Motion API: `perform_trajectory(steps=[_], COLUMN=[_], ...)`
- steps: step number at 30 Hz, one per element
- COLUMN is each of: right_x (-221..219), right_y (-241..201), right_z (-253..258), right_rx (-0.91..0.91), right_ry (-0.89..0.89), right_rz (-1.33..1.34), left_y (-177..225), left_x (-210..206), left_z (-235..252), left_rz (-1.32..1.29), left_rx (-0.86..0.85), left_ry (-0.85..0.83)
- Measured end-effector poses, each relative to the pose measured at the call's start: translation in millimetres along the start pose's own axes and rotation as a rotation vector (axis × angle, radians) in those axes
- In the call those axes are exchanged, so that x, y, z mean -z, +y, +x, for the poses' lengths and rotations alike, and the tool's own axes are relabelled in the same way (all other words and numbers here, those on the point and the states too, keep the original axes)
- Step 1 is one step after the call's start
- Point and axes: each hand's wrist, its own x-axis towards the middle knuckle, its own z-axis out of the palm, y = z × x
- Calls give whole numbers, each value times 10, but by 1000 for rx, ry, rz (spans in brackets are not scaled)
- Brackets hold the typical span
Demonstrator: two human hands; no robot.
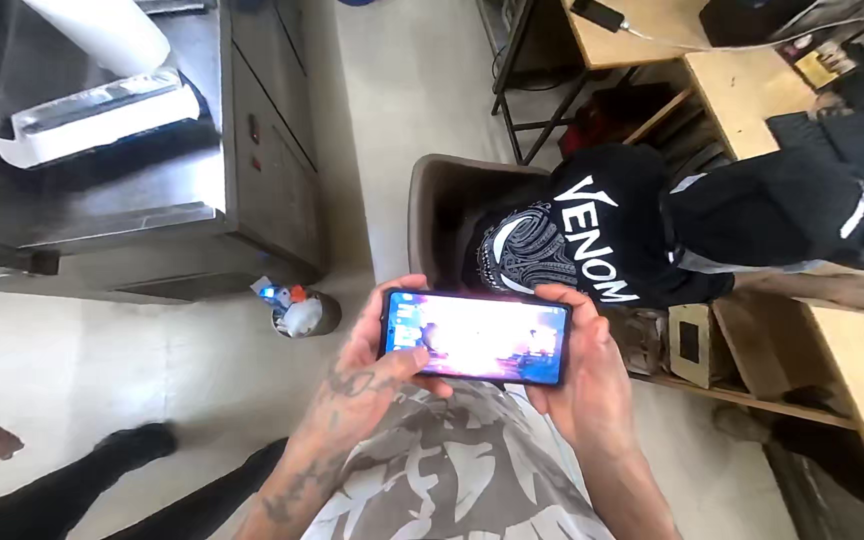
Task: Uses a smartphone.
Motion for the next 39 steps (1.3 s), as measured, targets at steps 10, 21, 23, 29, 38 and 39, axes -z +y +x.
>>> perform_trajectory(steps=[10, 21, 23, 29, 38, 39], right_x=[-738, -1216, -1247, -1402, -1383, -1359], right_y=[14, 157, 169, 194, 149, 139], right_z=[114, 139, 176, 273, 624, 659], right_rx=[-82, -46, -51, -51, -23, -26], right_ry=[-191, -256, -282, -204, -288, -291], right_rz=[9, -128, -129, -309, -355, -352], left_y=[14, 252, 188, 221, 305, 330], left_x=[995, 1134, 1212, 1185, 1013, 977], left_z=[-317, -627, -646, -707, -585, -552], left_rz=[-88, -77, -102, -85, -54, -55], left_rx=[-76, -181, -204, -198, -238, -236], left_ry=[-86, 125, 112, 245, 354, 361])
